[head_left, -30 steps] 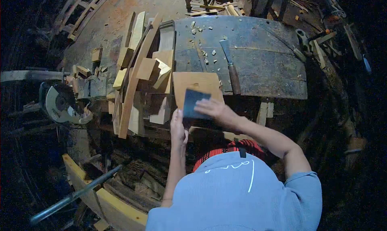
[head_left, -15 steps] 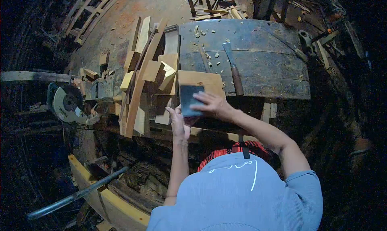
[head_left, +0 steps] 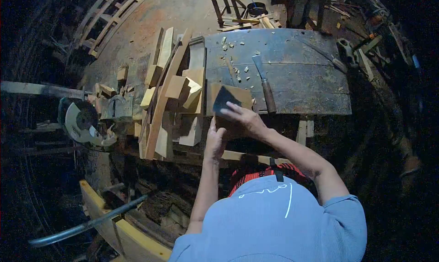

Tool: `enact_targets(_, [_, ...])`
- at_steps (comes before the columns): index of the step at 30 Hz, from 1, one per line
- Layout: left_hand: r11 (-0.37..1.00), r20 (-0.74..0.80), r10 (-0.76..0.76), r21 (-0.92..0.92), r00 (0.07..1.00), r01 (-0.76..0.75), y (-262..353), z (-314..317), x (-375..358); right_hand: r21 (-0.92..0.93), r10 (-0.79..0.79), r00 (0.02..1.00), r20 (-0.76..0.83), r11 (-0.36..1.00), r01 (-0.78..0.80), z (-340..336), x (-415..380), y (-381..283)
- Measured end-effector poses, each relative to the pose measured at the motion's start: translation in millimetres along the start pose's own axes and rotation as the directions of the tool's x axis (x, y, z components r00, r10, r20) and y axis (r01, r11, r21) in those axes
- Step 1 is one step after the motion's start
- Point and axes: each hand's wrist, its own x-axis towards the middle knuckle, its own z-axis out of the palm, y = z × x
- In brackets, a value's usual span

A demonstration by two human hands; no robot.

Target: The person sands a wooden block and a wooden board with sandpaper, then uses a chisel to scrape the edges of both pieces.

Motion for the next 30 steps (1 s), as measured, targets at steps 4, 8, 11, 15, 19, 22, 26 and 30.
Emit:
enact_targets(4, [0.958, -0.085, -0.240, 0.140, 0.967, 0.250, 3.5, -18.0, -3.1, -0.330, -0.380, 0.924, -0.046, 0.879, 0.346, -12.9, 10.6, -23.5])
enact_targets(8, [1.000, -0.023, 0.026, -0.005, 0.999, -0.026, 16.7, 0.7, -27.9, -0.331, -0.352, 0.921, -0.165, 0.900, 0.285, -22.5, 41.2, -21.6])
enact_targets(11, [0.999, -0.118, 0.045, -0.003, 0.992, -0.045, 23.3, 2.4, -38.5, -0.472, -0.420, 0.891, -0.175, 0.830, 0.298, -24.3, 46.3, -19.7])
enact_targets(15, [0.992, -0.131, 0.083, -0.084, 0.988, -0.095, 27.9, -6.4, -42.4, -0.459, -0.216, 0.962, -0.169, 0.881, 0.117, -27.0, 33.6, 0.6])
enact_targets(19, [0.987, -0.190, 0.099, -0.104, 0.977, -0.120, 29.2, -21.7, -45.1, -0.424, -0.150, 0.976, -0.156, 0.903, 0.071, -23.5, 3.2, 16.7])
enact_targets(22, [0.982, -0.183, 0.127, -0.115, 0.975, -0.149, 28.9, -29.3, -39.3, -0.395, -0.141, 0.972, -0.189, 0.917, 0.056, -11.1, -23.0, 5.6])
enact_targets(26, [0.954, -0.239, 0.161, -0.209, 0.958, -0.213, 25.4, -31.5, -36.3, -0.339, -0.048, 0.986, -0.157, 0.941, -0.008, -2.5, -57.9, -17.8])
enact_targets(30, [0.945, -0.273, 0.147, -0.243, 0.951, -0.216, 15.9, -36.9, -31.6, -0.374, -0.041, 0.995, -0.087, 0.927, 0.006, -8.4, -84.4, -41.9])
